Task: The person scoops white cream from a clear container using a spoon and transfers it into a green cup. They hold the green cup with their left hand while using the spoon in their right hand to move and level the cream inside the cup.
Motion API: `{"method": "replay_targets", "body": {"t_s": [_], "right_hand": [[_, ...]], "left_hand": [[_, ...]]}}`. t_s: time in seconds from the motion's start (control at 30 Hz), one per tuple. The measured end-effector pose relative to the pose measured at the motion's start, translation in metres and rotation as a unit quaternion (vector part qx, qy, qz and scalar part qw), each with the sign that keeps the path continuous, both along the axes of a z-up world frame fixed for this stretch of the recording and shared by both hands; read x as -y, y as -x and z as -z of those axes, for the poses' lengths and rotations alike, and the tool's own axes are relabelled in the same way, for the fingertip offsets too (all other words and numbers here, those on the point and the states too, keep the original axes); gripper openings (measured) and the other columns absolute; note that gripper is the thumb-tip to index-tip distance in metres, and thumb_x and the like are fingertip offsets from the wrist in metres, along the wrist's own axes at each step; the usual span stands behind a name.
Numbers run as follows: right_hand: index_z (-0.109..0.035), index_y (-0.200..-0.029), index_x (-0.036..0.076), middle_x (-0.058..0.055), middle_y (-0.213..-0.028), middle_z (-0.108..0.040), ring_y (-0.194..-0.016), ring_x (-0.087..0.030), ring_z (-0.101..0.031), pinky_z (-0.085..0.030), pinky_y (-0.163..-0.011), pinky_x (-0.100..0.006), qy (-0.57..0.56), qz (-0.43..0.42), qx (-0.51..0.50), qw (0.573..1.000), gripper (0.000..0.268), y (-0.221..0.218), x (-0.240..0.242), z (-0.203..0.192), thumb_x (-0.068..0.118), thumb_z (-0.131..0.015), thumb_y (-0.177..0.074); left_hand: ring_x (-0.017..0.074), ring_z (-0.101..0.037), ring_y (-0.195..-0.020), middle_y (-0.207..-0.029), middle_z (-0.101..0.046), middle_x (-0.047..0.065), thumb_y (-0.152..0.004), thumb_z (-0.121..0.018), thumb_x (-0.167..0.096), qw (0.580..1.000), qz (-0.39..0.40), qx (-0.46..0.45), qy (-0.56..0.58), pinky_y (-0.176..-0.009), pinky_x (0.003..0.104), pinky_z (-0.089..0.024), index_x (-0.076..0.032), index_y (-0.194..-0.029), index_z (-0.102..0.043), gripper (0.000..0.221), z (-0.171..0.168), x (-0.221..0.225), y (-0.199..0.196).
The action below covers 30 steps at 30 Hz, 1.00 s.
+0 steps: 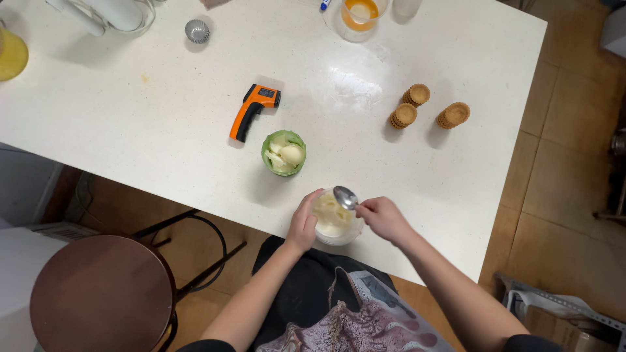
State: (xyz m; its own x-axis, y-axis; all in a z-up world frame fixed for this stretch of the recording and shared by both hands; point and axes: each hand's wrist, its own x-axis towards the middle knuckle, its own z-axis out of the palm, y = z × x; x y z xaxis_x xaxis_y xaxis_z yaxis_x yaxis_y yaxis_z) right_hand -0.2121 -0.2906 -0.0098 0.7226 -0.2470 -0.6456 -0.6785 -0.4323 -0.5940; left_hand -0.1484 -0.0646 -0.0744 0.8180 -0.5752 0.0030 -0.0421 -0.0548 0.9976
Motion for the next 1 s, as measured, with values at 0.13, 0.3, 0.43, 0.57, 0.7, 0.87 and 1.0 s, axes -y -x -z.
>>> {"method": "replay_targets", "body": {"t_s": [0.13,0.3,0.43,0.57,0.7,0.87,1.0], "right_hand": [[-0.081,-0.097,0.004,-0.012,-0.069,-0.071,-0.060,-0.022,-0.063,-0.052,-0.059,-0.036,0.025,-0.048,-0.044,0.998,0.034,0.002,0.006,-0.046,0.033,-0.062,-0.094],[-0.077,-0.102,0.009,-0.014,-0.097,-0.074,-0.091,-0.035,-0.071,-0.057,-0.079,-0.045,0.263,-0.240,-0.199,0.913,0.031,-0.001,0.000,-0.091,0.032,-0.056,-0.100],[-0.077,-0.101,0.008,-0.013,-0.097,-0.076,-0.091,-0.030,-0.076,-0.061,-0.079,-0.042,0.304,-0.343,-0.220,0.861,0.020,-0.007,0.002,-0.086,0.016,-0.059,-0.095],[-0.079,-0.096,0.011,-0.010,-0.097,-0.077,-0.092,-0.027,-0.076,-0.060,-0.076,-0.038,0.334,-0.432,-0.182,0.818,0.016,-0.011,0.003,-0.056,0.018,-0.066,-0.091],[-0.078,-0.097,0.011,-0.009,-0.101,-0.076,-0.093,-0.025,-0.077,-0.060,-0.074,-0.034,0.334,-0.489,-0.204,0.779,0.015,-0.016,0.001,-0.031,0.014,-0.075,-0.083],[-0.079,-0.101,0.011,-0.009,-0.104,-0.078,-0.096,-0.026,-0.077,-0.061,-0.077,-0.035,0.317,-0.445,-0.221,0.808,0.017,-0.013,-0.007,-0.015,0.016,-0.073,-0.085],[-0.076,-0.114,0.017,-0.011,-0.110,-0.074,-0.101,-0.030,-0.074,-0.060,-0.082,-0.042,0.260,-0.379,-0.200,0.865,0.024,0.003,-0.014,-0.026,0.018,-0.066,-0.092]], "left_hand": [[0.0363,-0.040,-0.144,-0.153,-0.044,0.026,-0.091,-0.038,-0.015,0.998,-0.051,-0.035,-0.025,-0.122,0.043,-0.028,0.008,-0.149,-0.038,0.062,0.000,0.011,0.026],[0.0370,-0.039,-0.139,-0.147,-0.042,0.032,-0.098,-0.058,-0.021,0.997,-0.036,-0.002,-0.069,-0.112,0.046,-0.033,0.013,-0.147,-0.036,0.063,-0.024,0.015,0.049],[0.0237,-0.068,-0.074,-0.084,-0.068,0.017,-0.098,-0.066,-0.026,0.971,-0.047,-0.175,-0.156,-0.064,0.032,-0.056,0.002,-0.095,-0.060,0.029,-0.037,0.029,0.026],[0.0104,-0.069,-0.053,-0.061,-0.065,0.004,-0.099,-0.065,-0.028,0.960,0.035,-0.260,-0.101,-0.053,0.030,-0.060,0.002,-0.074,-0.059,0.039,-0.031,0.038,0.027],[0.0111,-0.069,-0.056,-0.064,-0.066,0.006,-0.102,-0.060,-0.026,0.956,0.049,-0.285,-0.057,-0.054,0.030,-0.060,0.001,-0.078,-0.058,0.036,-0.011,0.044,0.044],[0.0125,-0.066,-0.060,-0.068,-0.063,0.002,-0.106,-0.054,-0.024,0.958,0.056,-0.281,0.004,-0.060,0.029,-0.059,-0.002,-0.087,-0.057,0.029,0.015,0.055,0.076],[0.0306,-0.060,-0.073,-0.077,-0.062,0.019,-0.104,-0.062,-0.019,0.966,-0.022,-0.154,-0.206,-0.068,0.040,-0.055,0.005,-0.093,-0.054,0.028,0.022,0.052,0.086]]}}
